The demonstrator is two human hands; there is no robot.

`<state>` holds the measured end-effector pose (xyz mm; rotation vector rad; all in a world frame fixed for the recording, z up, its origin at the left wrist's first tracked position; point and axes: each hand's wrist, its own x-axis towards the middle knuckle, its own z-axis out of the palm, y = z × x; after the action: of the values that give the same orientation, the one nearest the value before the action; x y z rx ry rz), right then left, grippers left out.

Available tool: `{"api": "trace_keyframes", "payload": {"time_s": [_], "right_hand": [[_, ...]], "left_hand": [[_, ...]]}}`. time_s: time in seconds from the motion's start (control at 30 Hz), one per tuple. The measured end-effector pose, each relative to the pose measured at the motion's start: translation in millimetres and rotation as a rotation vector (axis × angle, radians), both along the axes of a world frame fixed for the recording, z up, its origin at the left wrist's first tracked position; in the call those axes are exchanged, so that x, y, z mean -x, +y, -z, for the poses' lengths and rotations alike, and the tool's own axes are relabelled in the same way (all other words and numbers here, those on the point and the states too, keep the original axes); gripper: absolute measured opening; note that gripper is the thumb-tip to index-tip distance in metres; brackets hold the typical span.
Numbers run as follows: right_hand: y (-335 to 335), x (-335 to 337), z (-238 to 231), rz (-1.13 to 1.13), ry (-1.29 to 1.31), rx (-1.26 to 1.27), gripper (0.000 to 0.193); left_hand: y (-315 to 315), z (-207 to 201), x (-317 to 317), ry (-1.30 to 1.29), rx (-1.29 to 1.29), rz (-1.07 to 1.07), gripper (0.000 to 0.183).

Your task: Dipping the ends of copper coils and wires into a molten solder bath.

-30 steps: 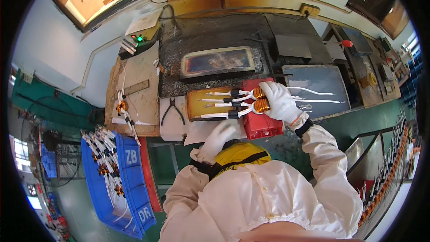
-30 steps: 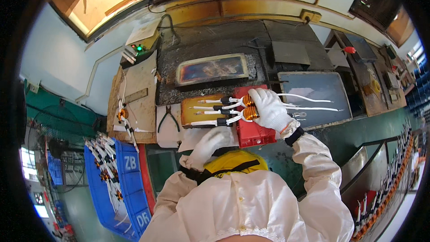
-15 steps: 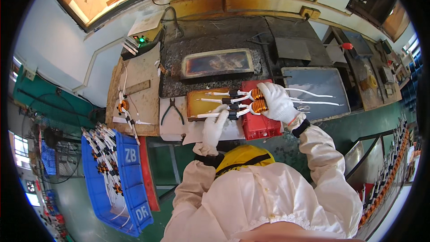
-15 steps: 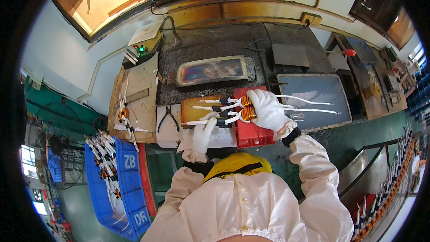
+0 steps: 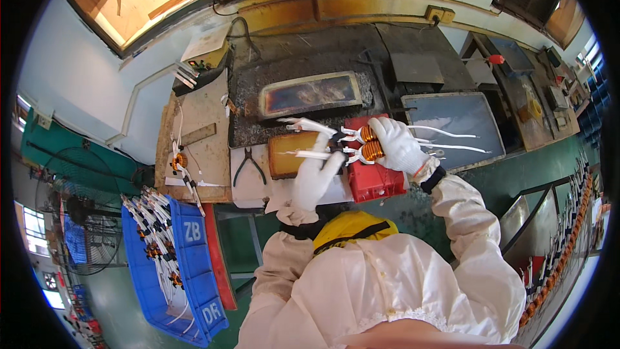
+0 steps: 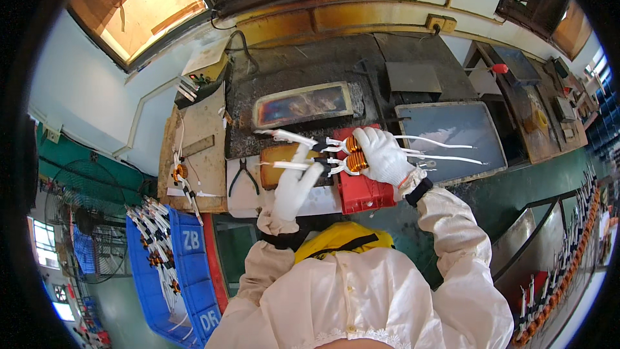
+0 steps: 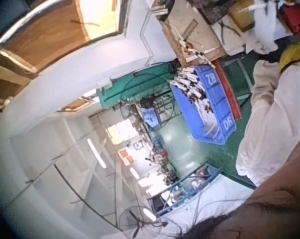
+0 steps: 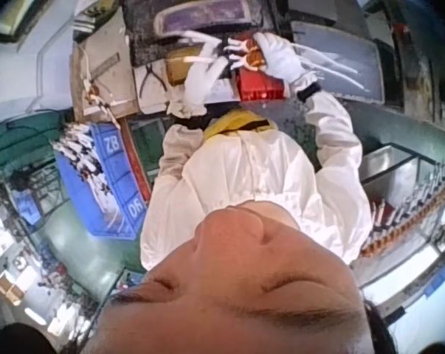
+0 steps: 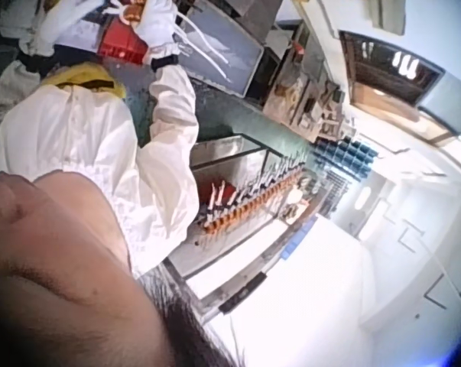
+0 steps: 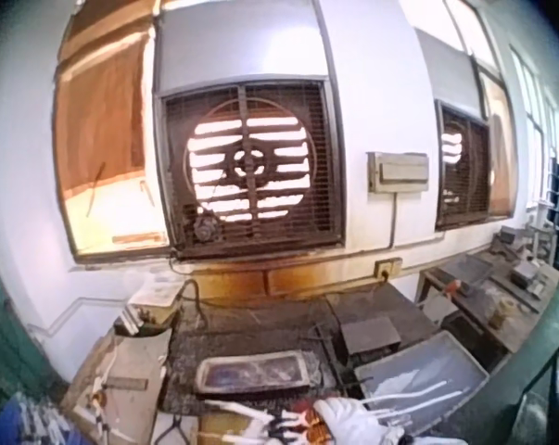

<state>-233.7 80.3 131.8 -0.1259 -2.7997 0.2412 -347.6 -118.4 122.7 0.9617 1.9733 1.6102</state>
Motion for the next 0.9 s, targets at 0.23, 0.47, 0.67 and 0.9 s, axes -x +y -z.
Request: {"api": "trace_keyframes", "payload": {"time_s": [0.23, 0.47, 0.67, 0.9], "right_hand": [[2, -1, -1, -0.043, 0.002, -0.004, 0.069], [-5, 0, -6, -0.051, 0.014, -0.008, 0.067], [-1, -3, 1, -0.049, 0.037, 0.031, 0.069], [-2, 1, -1, -0.016, 0.028, 0.005, 0.063]], "left_hand": [[17, -35, -25, 0.384, 0.382, 0.074, 0.054], [1, 45, 16, -0.412, -0.112, -0.271, 0.044], [13, 59, 23, -0.823, -0.389, -0.263, 0.059], [-3, 55, 14, -0.756, -0.197, -0.191, 0.062]]}}
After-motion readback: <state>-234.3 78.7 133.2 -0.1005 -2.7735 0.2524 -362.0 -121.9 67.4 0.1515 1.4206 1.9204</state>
